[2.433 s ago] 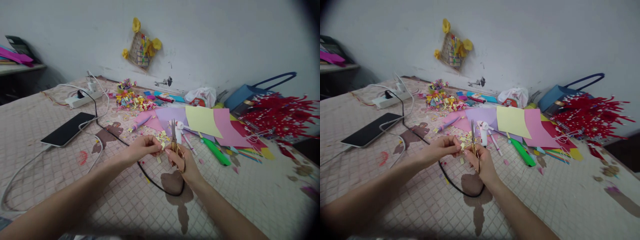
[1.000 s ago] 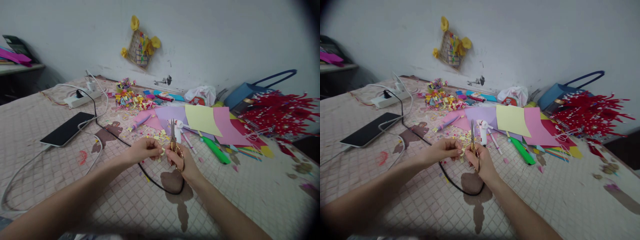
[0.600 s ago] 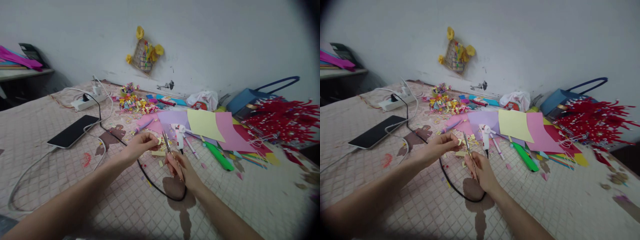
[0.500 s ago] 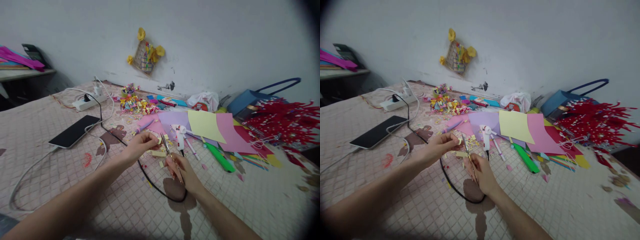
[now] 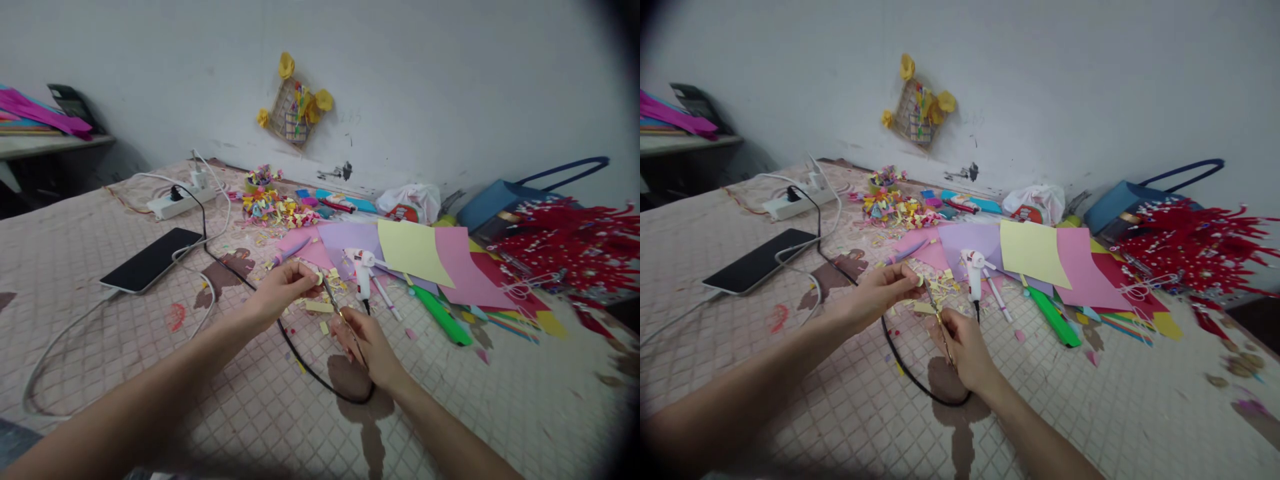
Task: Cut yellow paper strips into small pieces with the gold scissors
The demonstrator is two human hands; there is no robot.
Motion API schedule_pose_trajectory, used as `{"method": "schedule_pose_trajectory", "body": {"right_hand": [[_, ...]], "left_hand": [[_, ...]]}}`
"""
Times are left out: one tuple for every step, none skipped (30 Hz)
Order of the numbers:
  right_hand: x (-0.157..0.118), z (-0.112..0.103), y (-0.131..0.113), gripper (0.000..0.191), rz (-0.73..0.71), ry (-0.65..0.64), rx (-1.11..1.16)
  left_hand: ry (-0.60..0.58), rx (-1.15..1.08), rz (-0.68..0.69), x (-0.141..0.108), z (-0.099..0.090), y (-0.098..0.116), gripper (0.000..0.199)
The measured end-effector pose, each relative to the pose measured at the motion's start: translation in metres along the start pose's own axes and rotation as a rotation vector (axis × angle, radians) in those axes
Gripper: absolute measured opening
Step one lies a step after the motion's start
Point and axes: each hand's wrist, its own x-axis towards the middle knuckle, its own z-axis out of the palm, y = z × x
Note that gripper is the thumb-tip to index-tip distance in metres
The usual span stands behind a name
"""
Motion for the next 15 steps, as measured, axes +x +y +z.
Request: {"method": "schedule_pose_trajectory", "body": {"right_hand": [[0.0,-0.0001,0.0,0.037,0.002,0.0,-0.009],[0.0001,-0.0002,0.0,0.037,0.002,0.0,-0.018],[0.0002,-0.0004,-0.0001,0.037,0.0,0.0,-0.026],[0.0003,-0.0005,-0.0003,0.037,-0.002,0.0,-0.033],[0.0004,-0.0007,-0.0006,0.037,-0.003,0.0,-0.039],[0.0005,-0.0009,-0.001,0.038,-0.005,-0.001,-0.045],[0.0005,-0.0011,-0.0013,0.038,-0.005,-0.003,-0.05],[0.0006,-0.0013,-0.0015,0.038,-0.005,-0.004,-0.055],[0.0006,-0.0015,-0.0016,0.038,-0.005,-0.007,-0.059],[0.0005,-0.0016,-0.0015,0.037,-0.007,-0.008,-0.062],[0.0005,-0.0017,-0.0014,0.037,-0.01,-0.008,-0.062],[0.0004,-0.0017,-0.0011,0.037,-0.013,-0.006,-0.061],[0.0003,-0.0016,-0.0008,0.037,-0.014,-0.003,-0.06],[0.0002,-0.0014,-0.0006,0.037,-0.014,-0.001,-0.058],[0.0002,-0.0013,-0.0005,0.037,-0.013,0.003,-0.057]], "left_hand": [[0.005,0.003,0.0,0.0001,0.0003,-0.0003,0.02],[0.01,0.007,0.002,0.0001,0.0005,-0.0007,0.02],[0.012,0.011,0.002,0.0001,0.0006,-0.0011,0.02],[0.01,0.015,0.003,0.0001,0.0008,-0.0015,0.02],[0.008,0.016,0.003,0.0,0.0009,-0.0016,0.02],[0.004,0.017,0.003,-0.0001,0.001,-0.0017,0.02],[0.002,0.015,0.003,-0.0003,0.0012,-0.0016,0.02],[0.003,0.012,0.003,-0.0004,0.0014,-0.0014,0.02],[0.005,0.008,0.004,-0.0006,0.0017,-0.0012,0.02],[0.008,0.003,0.004,-0.0008,0.002,-0.0009,0.02],[0.011,-0.001,0.004,-0.001,0.0022,-0.0006,0.02],[0.011,-0.004,0.003,-0.0011,0.0024,-0.0004,0.02],[0.01,-0.005,0.003,-0.0011,0.0025,-0.0003,0.02],[0.009,-0.005,0.004,-0.0011,0.0026,-0.0003,0.02],[0.007,-0.004,0.004,-0.0011,0.0026,-0.0004,0.021]]}}
